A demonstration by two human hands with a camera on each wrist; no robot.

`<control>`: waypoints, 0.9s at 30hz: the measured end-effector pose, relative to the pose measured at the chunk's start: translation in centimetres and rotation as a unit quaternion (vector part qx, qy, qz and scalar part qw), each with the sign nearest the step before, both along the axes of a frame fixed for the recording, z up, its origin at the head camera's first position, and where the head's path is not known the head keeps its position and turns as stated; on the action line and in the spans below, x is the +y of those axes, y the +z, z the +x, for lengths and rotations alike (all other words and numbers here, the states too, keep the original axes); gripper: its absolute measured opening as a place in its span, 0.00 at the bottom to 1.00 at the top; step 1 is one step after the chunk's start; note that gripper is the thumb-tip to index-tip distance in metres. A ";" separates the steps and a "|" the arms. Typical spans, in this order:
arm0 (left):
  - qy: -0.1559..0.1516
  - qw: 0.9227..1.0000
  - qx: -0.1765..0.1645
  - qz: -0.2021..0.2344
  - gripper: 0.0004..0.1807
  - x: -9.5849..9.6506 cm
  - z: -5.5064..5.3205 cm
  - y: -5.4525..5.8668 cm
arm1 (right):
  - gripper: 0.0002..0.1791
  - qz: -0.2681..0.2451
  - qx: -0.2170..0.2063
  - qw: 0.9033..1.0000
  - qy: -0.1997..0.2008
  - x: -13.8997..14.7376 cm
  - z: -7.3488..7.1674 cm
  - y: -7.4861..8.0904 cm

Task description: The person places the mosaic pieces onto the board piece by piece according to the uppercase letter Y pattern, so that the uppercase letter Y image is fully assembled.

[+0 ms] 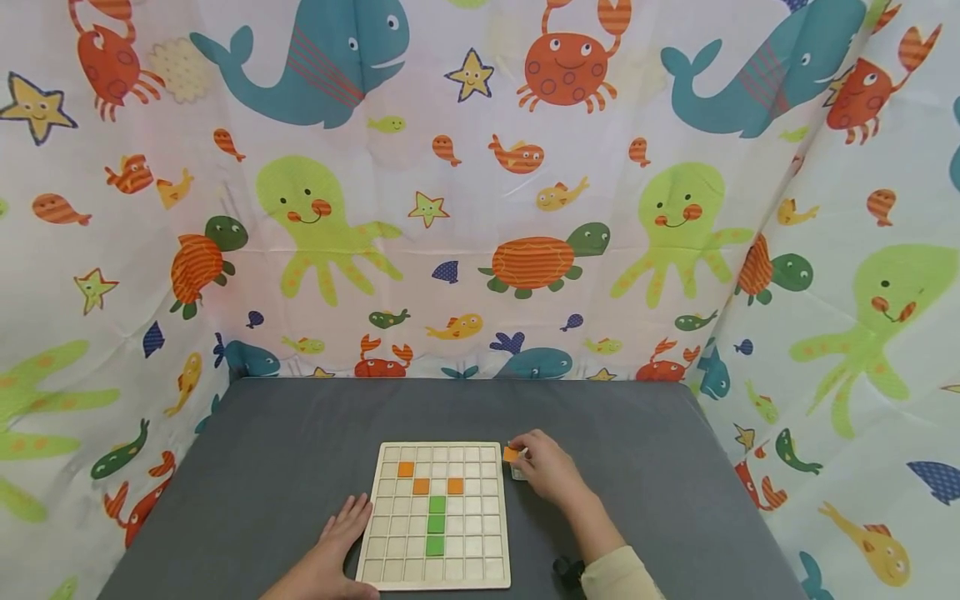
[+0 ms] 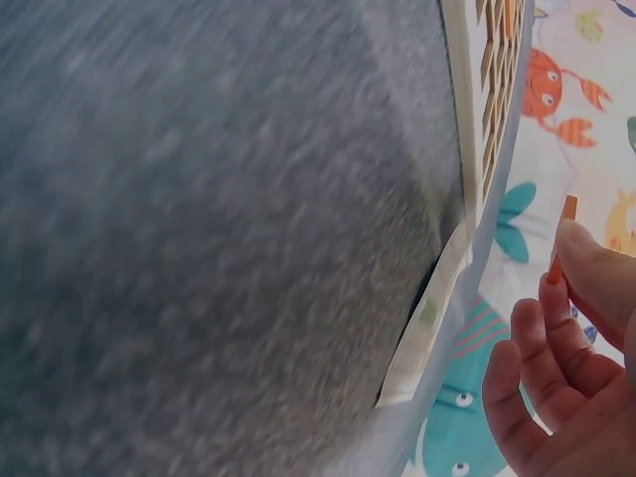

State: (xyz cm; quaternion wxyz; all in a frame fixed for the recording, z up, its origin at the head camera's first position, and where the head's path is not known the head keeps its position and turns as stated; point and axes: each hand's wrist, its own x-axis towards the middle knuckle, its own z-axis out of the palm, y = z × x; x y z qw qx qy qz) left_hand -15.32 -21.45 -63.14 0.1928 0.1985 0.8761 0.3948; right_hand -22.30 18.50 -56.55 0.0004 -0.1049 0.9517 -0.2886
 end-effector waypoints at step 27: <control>0.000 1.000 -0.004 -0.002 0.68 0.0 -0.2 -0.2 | 0.12 0.016 -0.007 0.997 0.080 -4.1 -0.3 -1.2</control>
